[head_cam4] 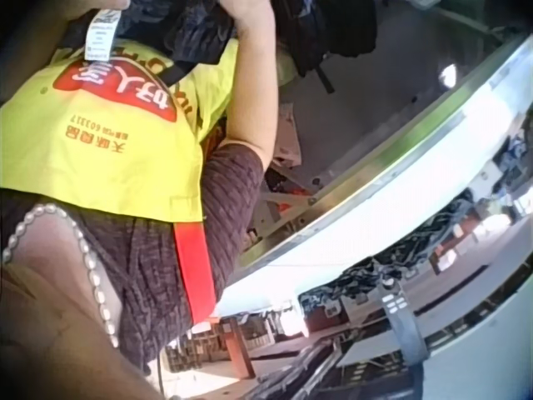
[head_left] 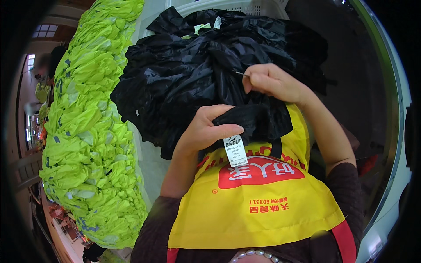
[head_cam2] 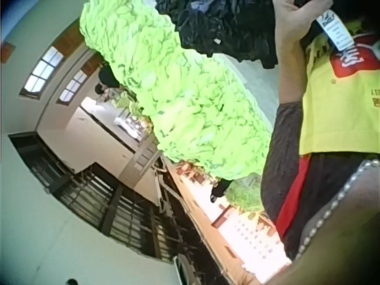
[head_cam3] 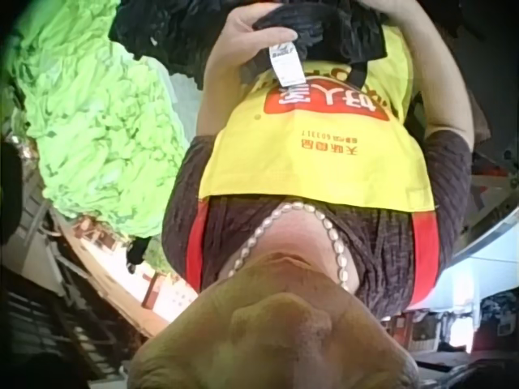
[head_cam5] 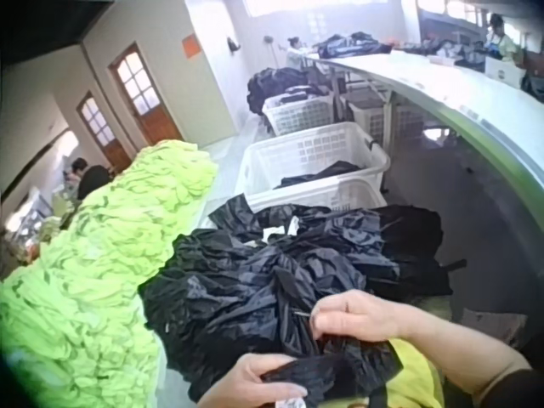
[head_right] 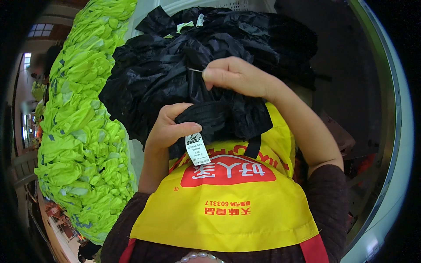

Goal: The person repeatedly picks up black garments from a pile, locates the attached tags, and uses a small tool to cut them off. The person then places the trimmed garments back into the pile. This process is repeated for multiple items.

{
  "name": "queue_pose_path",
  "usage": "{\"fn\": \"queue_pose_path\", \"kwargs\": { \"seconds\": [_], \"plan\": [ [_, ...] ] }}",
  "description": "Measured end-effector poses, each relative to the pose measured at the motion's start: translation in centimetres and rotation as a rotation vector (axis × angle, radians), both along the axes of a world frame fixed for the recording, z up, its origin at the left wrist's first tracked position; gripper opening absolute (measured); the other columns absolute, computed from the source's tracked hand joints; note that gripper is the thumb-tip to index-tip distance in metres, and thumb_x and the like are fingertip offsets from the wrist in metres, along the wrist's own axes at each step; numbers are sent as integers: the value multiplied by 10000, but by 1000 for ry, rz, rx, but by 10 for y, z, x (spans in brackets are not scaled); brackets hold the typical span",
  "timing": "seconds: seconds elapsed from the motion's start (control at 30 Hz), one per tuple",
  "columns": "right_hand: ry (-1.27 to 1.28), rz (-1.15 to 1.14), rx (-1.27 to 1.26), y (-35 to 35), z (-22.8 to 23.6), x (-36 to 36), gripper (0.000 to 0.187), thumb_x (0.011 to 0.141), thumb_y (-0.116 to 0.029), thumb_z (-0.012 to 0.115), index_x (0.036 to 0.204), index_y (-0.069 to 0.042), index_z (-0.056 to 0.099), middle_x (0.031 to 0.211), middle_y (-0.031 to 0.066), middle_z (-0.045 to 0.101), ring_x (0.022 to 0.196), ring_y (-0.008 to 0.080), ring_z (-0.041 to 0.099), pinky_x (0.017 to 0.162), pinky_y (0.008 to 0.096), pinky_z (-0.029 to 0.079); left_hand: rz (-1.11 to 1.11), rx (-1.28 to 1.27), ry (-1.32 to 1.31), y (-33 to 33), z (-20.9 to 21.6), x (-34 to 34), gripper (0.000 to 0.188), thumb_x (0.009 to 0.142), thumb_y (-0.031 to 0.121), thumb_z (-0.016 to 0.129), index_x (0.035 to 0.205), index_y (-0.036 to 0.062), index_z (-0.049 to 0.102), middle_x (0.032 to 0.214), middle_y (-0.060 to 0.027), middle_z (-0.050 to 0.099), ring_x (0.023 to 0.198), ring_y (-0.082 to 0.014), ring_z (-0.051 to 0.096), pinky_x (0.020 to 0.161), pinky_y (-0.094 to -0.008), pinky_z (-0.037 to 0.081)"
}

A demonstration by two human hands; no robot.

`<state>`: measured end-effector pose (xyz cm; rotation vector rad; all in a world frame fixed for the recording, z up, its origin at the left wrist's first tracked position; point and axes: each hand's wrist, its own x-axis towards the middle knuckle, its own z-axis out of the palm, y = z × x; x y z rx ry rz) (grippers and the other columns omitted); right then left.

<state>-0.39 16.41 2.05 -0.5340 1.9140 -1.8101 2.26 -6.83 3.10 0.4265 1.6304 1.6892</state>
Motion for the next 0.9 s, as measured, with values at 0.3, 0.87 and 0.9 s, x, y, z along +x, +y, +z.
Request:
{"fn": "queue_pose_path", "kwargs": {
  "seconds": [0.3,0.87,0.9],
  "plan": [
    [-26,-22,-392,-27,4,46,276,775,-202,698,969,-34,595,738,-14,533,650,35,449,585,194,375,1331,-209,1296,-160,42,-12,162,715,-95,490,811,14,561,844,-148,580,711,-230,568,670,-348,514],
    [-10,-1148,822,224,-186,21,358,720,-276,706,925,4,621,789,145,626,707,248,592,626,363,454,1272,-919,-25,-370,-160,-12,458,820,83,490,1273,37,443,1133,-97,536,976,-182,505,839,-296,418],
    [-79,-1151,738,229,-184,21,357,711,-261,715,922,10,621,784,129,627,710,218,593,627,348,456,1393,-935,245,-358,-141,-19,448,815,35,435,1261,10,453,1143,-104,534,967,-178,504,848,-292,409]
  ]
}}
